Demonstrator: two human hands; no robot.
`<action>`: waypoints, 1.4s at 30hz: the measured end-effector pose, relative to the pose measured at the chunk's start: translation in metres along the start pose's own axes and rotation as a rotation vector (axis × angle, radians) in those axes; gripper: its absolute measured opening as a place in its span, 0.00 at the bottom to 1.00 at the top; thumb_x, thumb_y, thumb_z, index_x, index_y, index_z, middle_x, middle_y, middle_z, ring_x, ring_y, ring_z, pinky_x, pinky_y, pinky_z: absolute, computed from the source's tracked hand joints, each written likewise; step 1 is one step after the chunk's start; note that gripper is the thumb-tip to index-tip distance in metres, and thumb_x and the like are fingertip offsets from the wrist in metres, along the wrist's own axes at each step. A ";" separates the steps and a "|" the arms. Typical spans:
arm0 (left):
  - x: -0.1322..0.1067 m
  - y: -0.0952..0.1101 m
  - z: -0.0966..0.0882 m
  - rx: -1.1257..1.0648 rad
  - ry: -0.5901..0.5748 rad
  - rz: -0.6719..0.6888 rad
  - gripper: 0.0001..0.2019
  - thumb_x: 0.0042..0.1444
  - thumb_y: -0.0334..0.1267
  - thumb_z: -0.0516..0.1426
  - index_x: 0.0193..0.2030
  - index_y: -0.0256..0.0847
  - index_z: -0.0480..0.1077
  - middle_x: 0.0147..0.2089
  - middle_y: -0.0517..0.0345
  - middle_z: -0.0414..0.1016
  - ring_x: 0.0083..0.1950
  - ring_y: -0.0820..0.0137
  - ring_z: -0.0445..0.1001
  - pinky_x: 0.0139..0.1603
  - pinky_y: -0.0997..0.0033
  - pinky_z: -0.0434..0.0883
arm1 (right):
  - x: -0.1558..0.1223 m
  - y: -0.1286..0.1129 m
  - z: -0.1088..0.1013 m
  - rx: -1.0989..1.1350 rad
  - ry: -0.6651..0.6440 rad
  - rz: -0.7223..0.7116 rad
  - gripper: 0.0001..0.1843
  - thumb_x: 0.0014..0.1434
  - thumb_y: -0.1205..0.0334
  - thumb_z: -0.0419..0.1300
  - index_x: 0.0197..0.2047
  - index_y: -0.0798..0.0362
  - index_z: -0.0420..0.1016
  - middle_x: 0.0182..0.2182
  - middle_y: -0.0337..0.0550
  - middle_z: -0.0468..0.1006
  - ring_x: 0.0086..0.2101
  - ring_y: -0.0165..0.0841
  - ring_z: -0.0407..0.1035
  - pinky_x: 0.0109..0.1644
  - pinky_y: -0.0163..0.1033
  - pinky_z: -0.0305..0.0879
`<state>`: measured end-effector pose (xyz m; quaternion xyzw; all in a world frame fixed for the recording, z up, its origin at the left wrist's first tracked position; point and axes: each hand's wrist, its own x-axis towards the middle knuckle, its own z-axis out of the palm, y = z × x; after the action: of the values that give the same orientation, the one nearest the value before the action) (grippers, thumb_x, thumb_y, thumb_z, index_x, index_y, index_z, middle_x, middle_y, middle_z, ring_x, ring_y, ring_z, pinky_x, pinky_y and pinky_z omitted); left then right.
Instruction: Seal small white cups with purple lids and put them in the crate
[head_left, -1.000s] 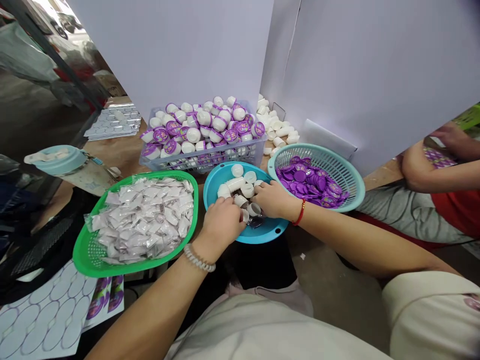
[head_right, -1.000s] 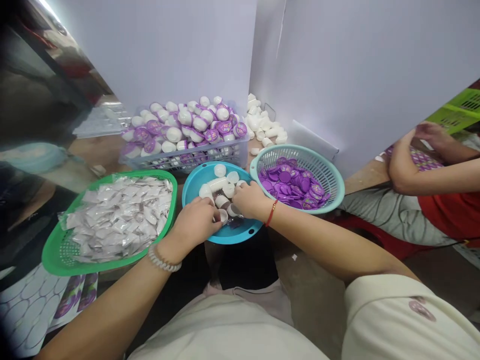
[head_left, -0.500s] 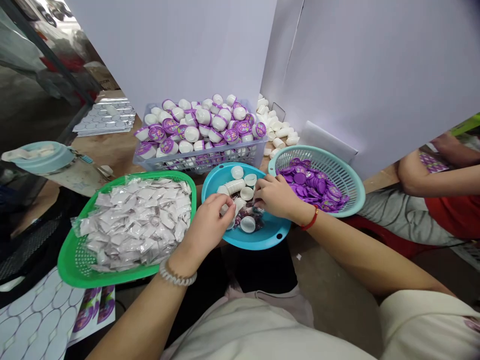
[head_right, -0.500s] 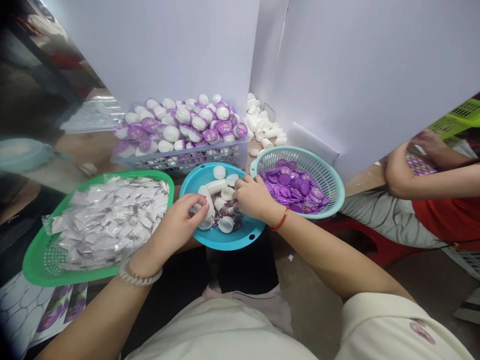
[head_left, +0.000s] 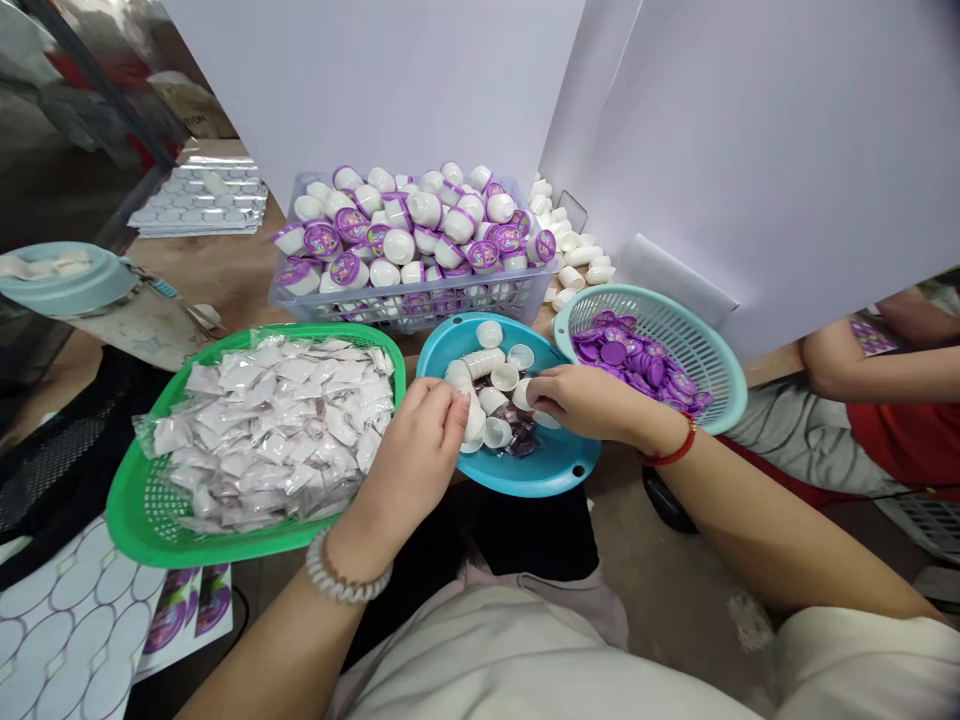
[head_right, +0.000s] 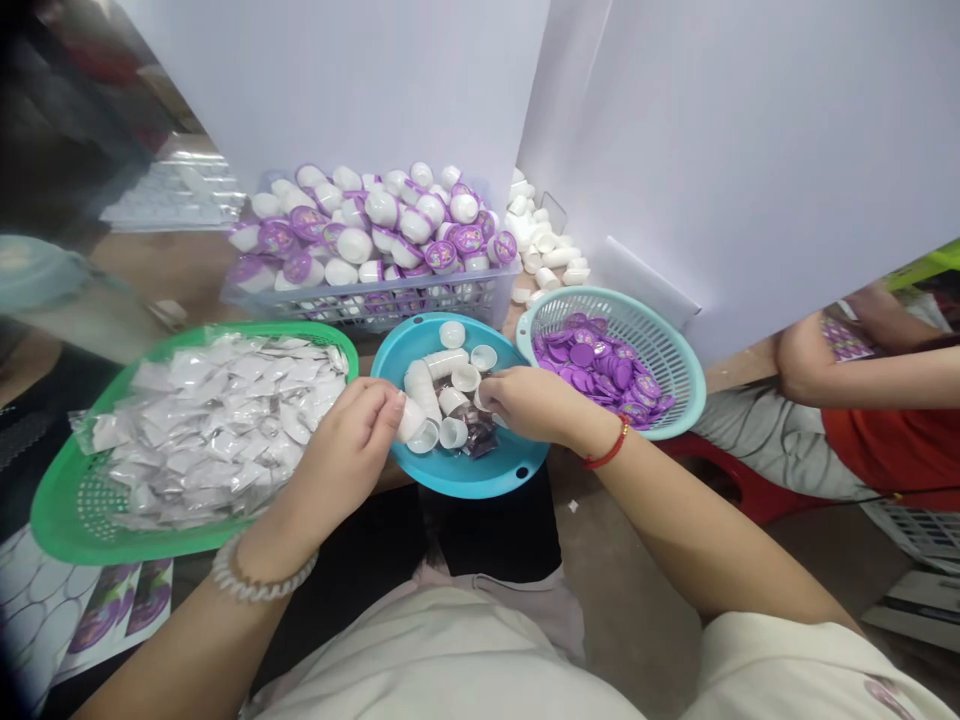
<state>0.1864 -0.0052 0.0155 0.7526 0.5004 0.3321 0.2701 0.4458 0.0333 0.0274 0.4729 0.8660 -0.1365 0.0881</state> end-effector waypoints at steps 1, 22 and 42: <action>0.000 -0.001 -0.002 -0.019 0.006 -0.001 0.12 0.75 0.39 0.48 0.37 0.46 0.64 0.45 0.54 0.71 0.49 0.63 0.73 0.56 0.61 0.71 | 0.001 -0.004 0.002 -0.005 -0.047 -0.013 0.11 0.71 0.69 0.55 0.49 0.54 0.79 0.41 0.49 0.82 0.38 0.37 0.74 0.40 0.39 0.56; -0.010 0.005 0.010 -0.222 0.090 -0.086 0.03 0.66 0.34 0.61 0.44 0.46 0.72 0.53 0.55 0.77 0.58 0.62 0.77 0.58 0.63 0.74 | 0.051 -0.044 0.029 -0.345 -0.043 0.100 0.17 0.69 0.66 0.53 0.42 0.56 0.86 0.50 0.59 0.83 0.52 0.52 0.72 0.52 0.53 0.56; -0.055 0.003 0.033 -0.293 0.092 -0.102 0.18 0.64 0.31 0.62 0.58 0.47 0.67 0.59 0.53 0.81 0.58 0.60 0.82 0.60 0.59 0.78 | 0.039 -0.024 0.021 -0.260 0.080 0.197 0.13 0.59 0.58 0.65 0.45 0.50 0.86 0.47 0.52 0.81 0.50 0.48 0.70 0.56 0.51 0.57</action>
<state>0.1981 -0.0598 -0.0162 0.6628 0.4961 0.4213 0.3703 0.4052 0.0457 -0.0002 0.5452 0.8286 0.0052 0.1269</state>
